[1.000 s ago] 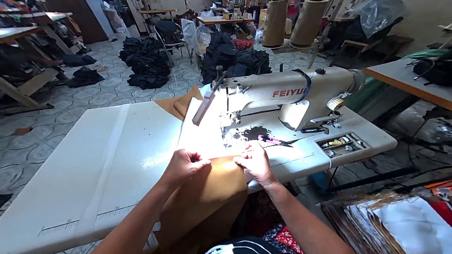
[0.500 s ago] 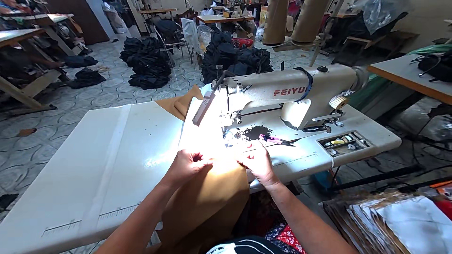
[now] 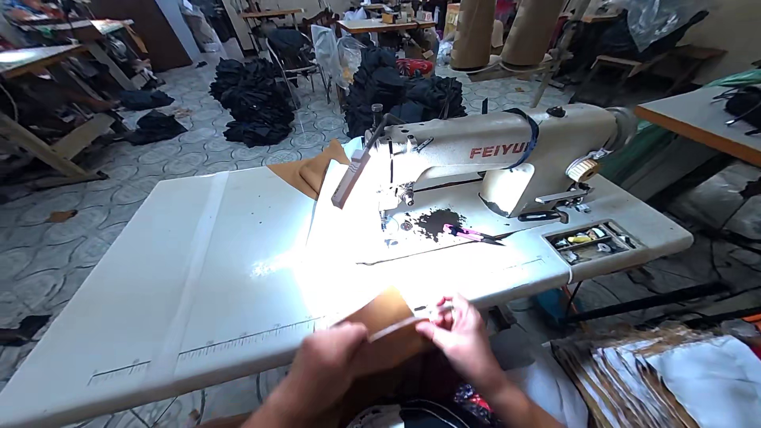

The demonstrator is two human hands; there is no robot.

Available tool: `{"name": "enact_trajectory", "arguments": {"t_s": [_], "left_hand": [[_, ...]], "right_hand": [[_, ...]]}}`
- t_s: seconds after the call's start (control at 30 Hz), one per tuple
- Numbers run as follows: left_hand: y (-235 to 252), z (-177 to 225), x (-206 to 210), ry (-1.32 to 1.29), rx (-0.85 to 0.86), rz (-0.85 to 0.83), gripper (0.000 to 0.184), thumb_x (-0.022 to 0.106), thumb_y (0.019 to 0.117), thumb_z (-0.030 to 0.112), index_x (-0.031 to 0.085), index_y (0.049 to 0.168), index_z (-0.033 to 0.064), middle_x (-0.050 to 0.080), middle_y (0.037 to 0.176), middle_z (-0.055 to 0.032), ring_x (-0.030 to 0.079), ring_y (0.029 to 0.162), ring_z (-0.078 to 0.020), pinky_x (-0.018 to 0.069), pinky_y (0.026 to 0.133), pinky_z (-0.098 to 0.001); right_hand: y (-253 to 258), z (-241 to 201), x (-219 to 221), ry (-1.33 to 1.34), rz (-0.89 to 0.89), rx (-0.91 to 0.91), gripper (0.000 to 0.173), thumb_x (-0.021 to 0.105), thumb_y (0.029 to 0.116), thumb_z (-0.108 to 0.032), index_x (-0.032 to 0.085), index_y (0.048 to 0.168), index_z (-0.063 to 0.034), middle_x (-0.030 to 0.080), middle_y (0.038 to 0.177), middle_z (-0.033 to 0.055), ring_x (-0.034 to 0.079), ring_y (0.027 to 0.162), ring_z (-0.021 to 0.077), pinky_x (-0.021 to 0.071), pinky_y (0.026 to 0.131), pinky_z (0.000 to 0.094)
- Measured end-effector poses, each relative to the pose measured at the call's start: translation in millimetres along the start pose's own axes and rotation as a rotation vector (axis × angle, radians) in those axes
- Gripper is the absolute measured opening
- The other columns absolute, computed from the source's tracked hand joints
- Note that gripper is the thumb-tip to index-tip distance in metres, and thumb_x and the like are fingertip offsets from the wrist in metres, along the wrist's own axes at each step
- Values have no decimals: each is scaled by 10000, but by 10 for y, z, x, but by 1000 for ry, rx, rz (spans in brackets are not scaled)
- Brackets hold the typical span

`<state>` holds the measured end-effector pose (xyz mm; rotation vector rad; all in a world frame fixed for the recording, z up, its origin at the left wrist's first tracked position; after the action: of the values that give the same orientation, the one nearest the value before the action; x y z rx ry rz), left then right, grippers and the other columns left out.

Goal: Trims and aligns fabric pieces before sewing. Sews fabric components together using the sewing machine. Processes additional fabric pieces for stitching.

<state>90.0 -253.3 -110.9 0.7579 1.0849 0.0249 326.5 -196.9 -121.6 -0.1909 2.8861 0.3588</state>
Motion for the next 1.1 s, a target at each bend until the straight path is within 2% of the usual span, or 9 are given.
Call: {"name": "enact_trajectory", "arguments": {"t_s": [0.17,0.33,0.43,0.53,0.63,0.73,0.83,0.97,1.1], "left_hand": [[-710,141,441,-133,-66,-110,177,592,970,197,685,897,65,675,687,-44,679,576,-156,555,493,-332],[177,-17,0,-133,-135,-177,195,585,980,193,710,944,48,653,669,-63,654,564,-202,551,519,-400],[865,-331,-116,-213,-297,-505,293,544,1052,209,688,1117,-38,692,889,-189,681,830,-335,539,786,-546],[1251,-713,100,-207,-301,-688,300,529,1071,238,661,1115,-28,665,967,-171,642,923,-278,504,871,-478],[1412,-817,221,-115,-223,-762,247,547,1059,203,660,1042,-16,646,909,-141,626,873,-248,497,821,-445],[1405,-771,268,-7,-71,-636,166,582,1011,125,690,971,5,674,895,-130,663,886,-267,520,812,-473],[1282,-668,397,15,121,-355,238,553,953,36,746,1091,29,713,1062,-158,704,1006,-302,563,866,-482],[1141,-218,526,70,-59,-370,345,496,958,-13,693,1241,-11,694,1217,-203,694,1095,-347,551,914,-502],[909,-53,746,155,-188,-189,370,488,1000,169,689,1259,0,693,1271,-182,675,1173,-351,515,967,-552]], "right_hand": [[-528,420,49,52,-96,191,360,829,724,-32,618,1017,-28,657,655,-46,623,579,19,546,607,215],[94,61,-87,-63,9,38,351,836,753,-120,632,1012,-2,646,713,-47,591,615,-16,523,621,176],[667,-54,-87,-227,41,-65,229,814,787,-109,675,861,58,659,850,95,599,734,100,518,703,282],[1067,4,-7,-398,3,-23,348,822,822,-116,644,1067,56,673,861,158,665,789,262,554,758,462],[1175,-39,62,-609,-79,-25,318,714,913,-150,634,1164,27,708,903,195,707,894,362,549,815,549],[1161,-116,66,-736,-154,-29,313,630,967,-150,628,1236,11,725,917,198,718,919,379,539,818,562],[1170,-18,67,-699,-129,-127,301,658,944,-157,654,1191,15,722,848,180,724,842,368,548,750,558],[1185,113,80,-556,-130,-219,332,657,946,-162,640,1193,59,699,818,181,706,788,339,559,755,515],[1211,198,67,-520,-223,-336,274,599,988,-196,722,1089,27,730,950,179,713,931,331,545,865,522]]}}
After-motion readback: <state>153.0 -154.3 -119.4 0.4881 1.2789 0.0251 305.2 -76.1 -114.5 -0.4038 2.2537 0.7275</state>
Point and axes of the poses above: each hand's wrist, its own y-axis towards the middle knuckle, its own x-axis out of the palm, z = x × y, the point moved 1 cm from there along y, towards the middle knuckle
